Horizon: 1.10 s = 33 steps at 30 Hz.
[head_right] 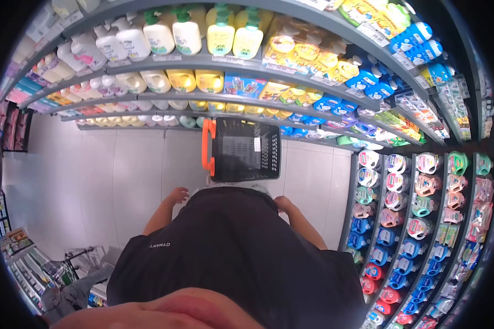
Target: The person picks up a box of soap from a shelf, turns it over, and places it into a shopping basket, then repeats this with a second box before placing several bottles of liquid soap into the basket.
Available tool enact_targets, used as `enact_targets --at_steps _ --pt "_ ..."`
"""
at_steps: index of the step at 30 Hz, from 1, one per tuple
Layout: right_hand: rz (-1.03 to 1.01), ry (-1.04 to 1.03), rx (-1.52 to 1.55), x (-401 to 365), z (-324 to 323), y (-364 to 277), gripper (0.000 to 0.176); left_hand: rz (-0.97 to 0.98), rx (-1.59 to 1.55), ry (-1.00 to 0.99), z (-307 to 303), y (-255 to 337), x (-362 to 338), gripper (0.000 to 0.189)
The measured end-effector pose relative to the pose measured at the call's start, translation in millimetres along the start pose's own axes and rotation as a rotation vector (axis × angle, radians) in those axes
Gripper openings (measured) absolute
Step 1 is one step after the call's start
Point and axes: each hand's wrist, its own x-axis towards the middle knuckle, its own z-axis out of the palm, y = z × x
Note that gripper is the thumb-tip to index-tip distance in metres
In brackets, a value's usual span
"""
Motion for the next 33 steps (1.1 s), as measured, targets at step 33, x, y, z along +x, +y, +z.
enact_targets --at_steps 33 --pt "-1.301 1.491 -0.401 -361 -480 -484 0.048 0.044 -0.125 0.269 75 1 -58 0.041"
